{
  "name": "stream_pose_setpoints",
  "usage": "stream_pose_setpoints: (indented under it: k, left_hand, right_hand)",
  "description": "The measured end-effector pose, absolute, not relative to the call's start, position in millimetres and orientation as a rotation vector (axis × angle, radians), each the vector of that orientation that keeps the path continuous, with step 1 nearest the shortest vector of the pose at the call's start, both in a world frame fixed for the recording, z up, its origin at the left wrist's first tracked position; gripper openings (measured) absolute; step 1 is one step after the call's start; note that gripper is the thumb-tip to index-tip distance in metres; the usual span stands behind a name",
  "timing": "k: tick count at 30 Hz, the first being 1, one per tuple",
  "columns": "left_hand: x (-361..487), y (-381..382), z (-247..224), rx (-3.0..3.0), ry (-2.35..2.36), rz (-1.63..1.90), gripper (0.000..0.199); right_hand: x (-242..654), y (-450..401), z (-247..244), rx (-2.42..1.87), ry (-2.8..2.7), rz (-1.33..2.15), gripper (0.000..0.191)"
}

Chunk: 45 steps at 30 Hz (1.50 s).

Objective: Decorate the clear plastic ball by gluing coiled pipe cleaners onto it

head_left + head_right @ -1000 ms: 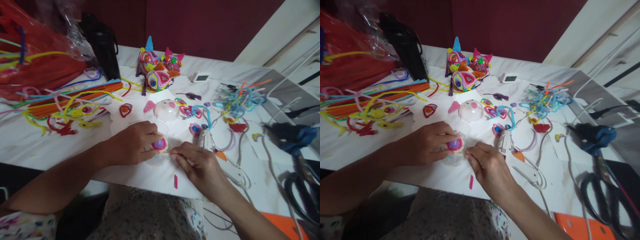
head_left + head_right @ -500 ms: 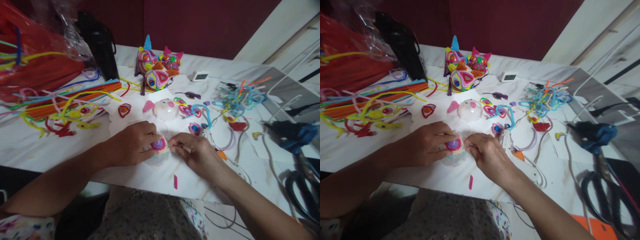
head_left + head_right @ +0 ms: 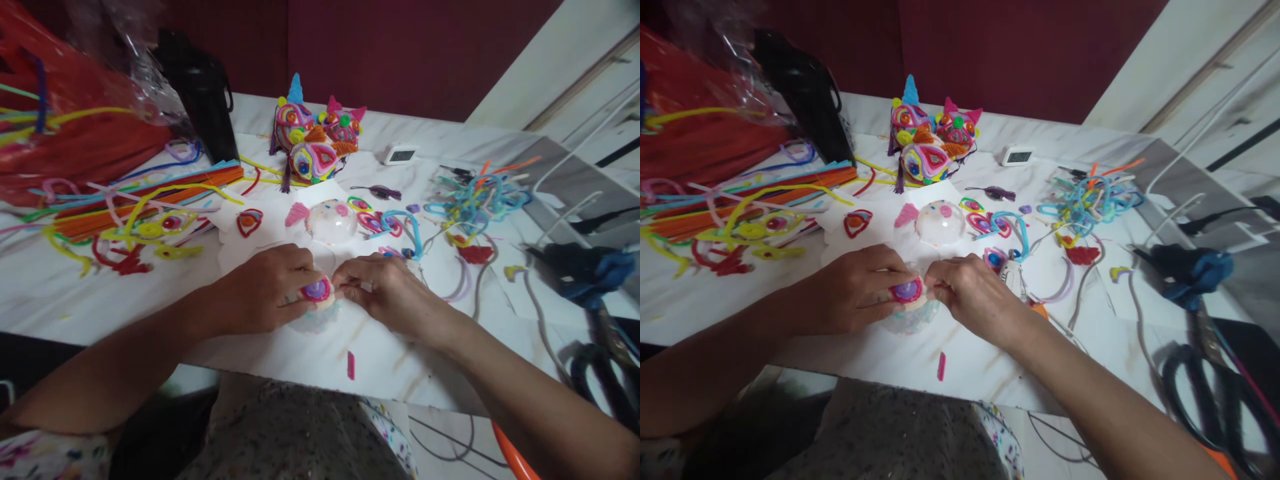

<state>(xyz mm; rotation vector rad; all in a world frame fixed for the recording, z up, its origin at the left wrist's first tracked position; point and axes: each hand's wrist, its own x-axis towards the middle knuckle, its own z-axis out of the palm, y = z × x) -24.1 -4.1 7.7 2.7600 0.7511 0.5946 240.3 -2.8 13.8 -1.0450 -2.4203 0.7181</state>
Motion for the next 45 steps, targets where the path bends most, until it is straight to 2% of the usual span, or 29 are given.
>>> stream_pose_setpoints:
  k: [8, 12, 18, 25, 31, 34, 38, 41, 45]
  left_hand:
    - [-27, -6, 6, 2.764, 0.766, 0.609, 0.018]
    - [-24, -13, 14, 2.769, 0.872, 0.516, 0.031]
    - [-22, -9, 20, 2.714, 0.934, 0.36, 0.034]
    - [-27, -5, 25, 2.629, 0.802, 0.355, 0.024]
    - [-31, 3, 22, 2.561, 0.693, 0.327, 0.029]
    - [-32, 7, 24, 2.507, 0.693, 0.276, 0.045]
    - [-26, -7, 41, 2.427, 0.976, 0.188, 0.073]
    - [-21, -30, 46, 2.313, 1.368, 0.136, 0.075]
    - [-19, -56, 21, 2.198, 1.6, 0.236, 0.068]
  right_hand:
    - [230, 15, 31, -1.149, -2.678, 0.616, 0.024]
    - [227, 16, 32, -1.214, -2.629, 0.627, 0.027]
    - [226, 4, 33, -1.399, -2.508, 0.68, 0.029]
    - [223, -20, 30, -1.39, -2.507, 0.637, 0.028]
    - [214, -47, 27, -1.536, -2.469, 0.591, 0.03]
    - [212, -52, 25, -1.585, -2.41, 0.604, 0.033]
    - [214, -47, 22, -1.608, -2.35, 0.66, 0.033]
    - [216, -40, 21, -1.569, -2.299, 0.749, 0.029]
    - [217, -35, 19, -1.535, -2.246, 0.819, 0.031]
